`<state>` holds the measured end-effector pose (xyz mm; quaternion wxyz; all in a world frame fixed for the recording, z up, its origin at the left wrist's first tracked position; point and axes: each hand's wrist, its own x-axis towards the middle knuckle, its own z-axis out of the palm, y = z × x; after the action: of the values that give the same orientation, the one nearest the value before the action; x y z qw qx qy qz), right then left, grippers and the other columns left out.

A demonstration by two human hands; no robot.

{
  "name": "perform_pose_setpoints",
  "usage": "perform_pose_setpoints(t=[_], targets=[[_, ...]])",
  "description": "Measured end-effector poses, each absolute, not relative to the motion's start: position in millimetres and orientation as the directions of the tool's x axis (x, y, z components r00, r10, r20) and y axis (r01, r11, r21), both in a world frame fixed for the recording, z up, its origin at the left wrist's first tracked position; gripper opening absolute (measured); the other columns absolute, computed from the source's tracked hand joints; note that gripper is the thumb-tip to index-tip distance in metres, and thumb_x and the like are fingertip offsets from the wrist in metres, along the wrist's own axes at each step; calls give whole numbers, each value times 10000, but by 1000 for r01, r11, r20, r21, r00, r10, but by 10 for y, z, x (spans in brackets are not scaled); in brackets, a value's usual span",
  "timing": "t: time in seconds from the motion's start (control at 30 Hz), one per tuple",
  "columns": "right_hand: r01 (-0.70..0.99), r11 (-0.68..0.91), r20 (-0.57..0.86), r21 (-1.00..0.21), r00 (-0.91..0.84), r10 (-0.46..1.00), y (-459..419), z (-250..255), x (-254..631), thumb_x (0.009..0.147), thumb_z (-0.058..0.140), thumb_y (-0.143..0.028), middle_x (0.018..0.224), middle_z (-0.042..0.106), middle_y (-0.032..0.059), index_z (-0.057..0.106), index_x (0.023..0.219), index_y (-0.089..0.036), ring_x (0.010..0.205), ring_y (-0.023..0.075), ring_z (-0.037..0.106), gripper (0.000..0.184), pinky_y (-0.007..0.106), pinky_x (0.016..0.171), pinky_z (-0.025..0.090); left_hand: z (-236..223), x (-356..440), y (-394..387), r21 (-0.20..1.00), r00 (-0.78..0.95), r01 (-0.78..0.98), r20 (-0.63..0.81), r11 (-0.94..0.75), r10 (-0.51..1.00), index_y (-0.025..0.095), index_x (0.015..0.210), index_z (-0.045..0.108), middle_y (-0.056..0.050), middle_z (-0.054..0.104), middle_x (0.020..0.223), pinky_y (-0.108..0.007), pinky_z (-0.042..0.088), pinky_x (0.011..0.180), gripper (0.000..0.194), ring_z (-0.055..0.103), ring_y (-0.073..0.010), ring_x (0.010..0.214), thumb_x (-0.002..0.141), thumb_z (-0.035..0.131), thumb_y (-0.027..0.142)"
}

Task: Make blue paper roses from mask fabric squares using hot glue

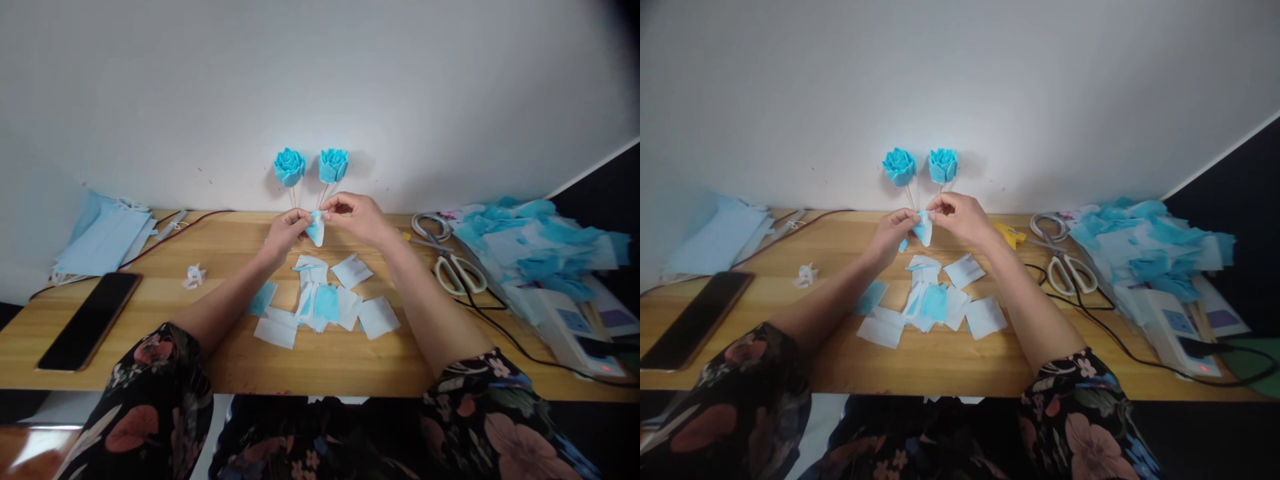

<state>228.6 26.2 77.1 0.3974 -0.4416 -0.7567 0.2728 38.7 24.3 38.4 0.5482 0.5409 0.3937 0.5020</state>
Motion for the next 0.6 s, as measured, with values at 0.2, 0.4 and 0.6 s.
perform_pose_setpoints(t=[0.2,0.4,0.6], targets=[[468,489,394,-736,-291,872,261,737,2257,802,657,-253,853,729,13,714,838,-193,797,159,621,91,296,768,467,379,381,247,989,183,-119,113,-92,977,170,731,633,21,590,610,-218,379,507,276,505,-92,542,713,767,411],[490,560,450,-668,-332,829,225,777,2257,806,629,-203,866,720,20,711,824,-196,804,161,622,84,294,768,464,347,389,274,982,183,-173,104,-72,978,167,737,636,18,604,614,-212,378,491,258,528,-90,531,720,779,381],[541,649,517,-535,-398,758,226,785,2270,818,606,-169,839,699,28,706,809,-203,821,181,624,107,316,784,460,312,388,303,969,204,-243,94,-43,974,148,761,650,15,623,631,-199,398,501,216,535,-75,520,748,762,332]])
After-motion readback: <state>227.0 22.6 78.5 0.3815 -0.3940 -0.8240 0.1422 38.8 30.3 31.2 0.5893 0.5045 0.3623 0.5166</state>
